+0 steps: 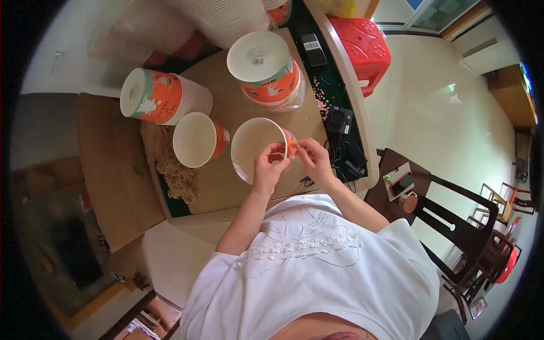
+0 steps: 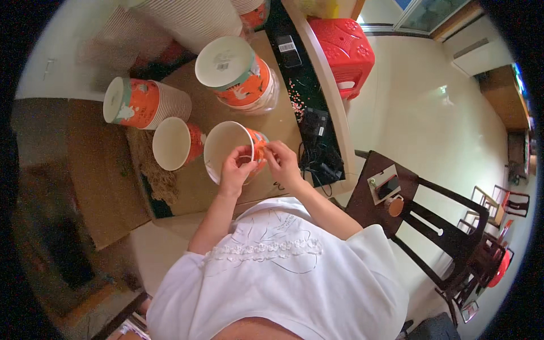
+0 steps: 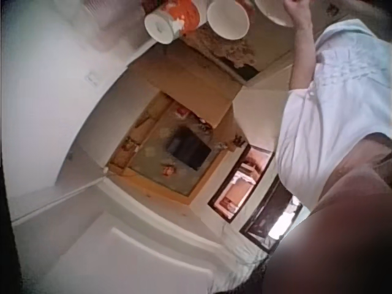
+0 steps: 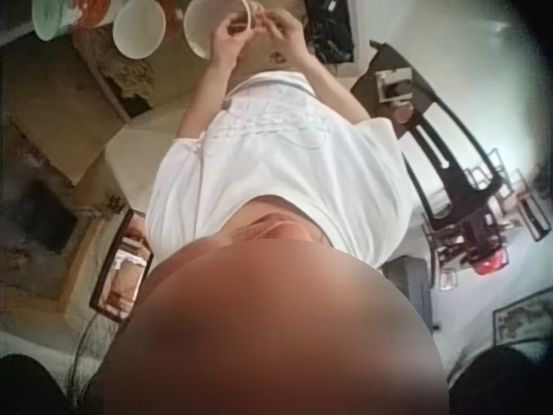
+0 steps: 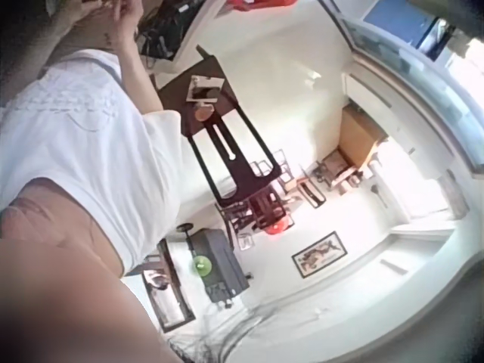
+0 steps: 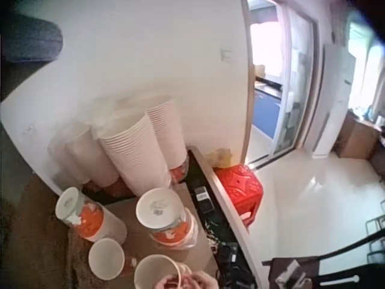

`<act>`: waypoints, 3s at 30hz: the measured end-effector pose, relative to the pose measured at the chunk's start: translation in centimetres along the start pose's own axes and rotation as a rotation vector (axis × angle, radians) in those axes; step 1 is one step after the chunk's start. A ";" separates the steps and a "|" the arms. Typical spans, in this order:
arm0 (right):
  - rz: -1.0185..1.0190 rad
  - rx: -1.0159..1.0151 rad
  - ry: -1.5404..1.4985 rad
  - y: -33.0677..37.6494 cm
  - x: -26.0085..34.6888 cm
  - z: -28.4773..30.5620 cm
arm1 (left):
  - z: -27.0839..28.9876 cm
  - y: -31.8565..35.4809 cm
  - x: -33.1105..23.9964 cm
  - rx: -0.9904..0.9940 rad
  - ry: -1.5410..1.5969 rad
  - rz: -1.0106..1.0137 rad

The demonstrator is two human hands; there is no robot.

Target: Peeling residue and cleaning the interior of paper bowls by hand.

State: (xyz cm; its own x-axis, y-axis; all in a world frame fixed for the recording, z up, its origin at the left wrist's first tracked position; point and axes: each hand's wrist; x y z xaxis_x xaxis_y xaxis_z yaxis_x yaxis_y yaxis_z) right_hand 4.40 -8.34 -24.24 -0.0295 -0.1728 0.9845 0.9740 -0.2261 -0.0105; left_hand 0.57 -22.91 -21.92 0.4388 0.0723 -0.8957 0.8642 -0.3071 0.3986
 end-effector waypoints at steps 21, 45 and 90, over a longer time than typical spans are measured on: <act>-0.212 0.218 -0.050 -0.8 -0.4 0.1 | -0.6 0.4 -0.5 -0.059 0.001 -0.032; -0.085 0.254 0.029 0.8 2.4 2.8 | -1.6 -0.5 0.4 0.047 -0.151 -0.091; 0.136 -0.018 0.022 -1.9 3.2 -1.6 | 0.8 2.1 -1.9 -0.093 -0.001 -0.123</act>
State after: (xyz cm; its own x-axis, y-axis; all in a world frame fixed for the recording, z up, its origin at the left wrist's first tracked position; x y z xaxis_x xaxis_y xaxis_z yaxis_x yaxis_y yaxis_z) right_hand 2.04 -10.00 -21.39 0.0972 -0.2235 0.9699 0.9652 -0.2164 -0.1466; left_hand 1.36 -24.48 -19.50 0.3281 0.1032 -0.9390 0.9305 -0.2067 0.3024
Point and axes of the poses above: each hand's wrist, its own y-axis away from the middle knuckle, its own z-axis out of the back of the hand, x = y × z, and after that the axes turned 7 degrees about y, right-handed
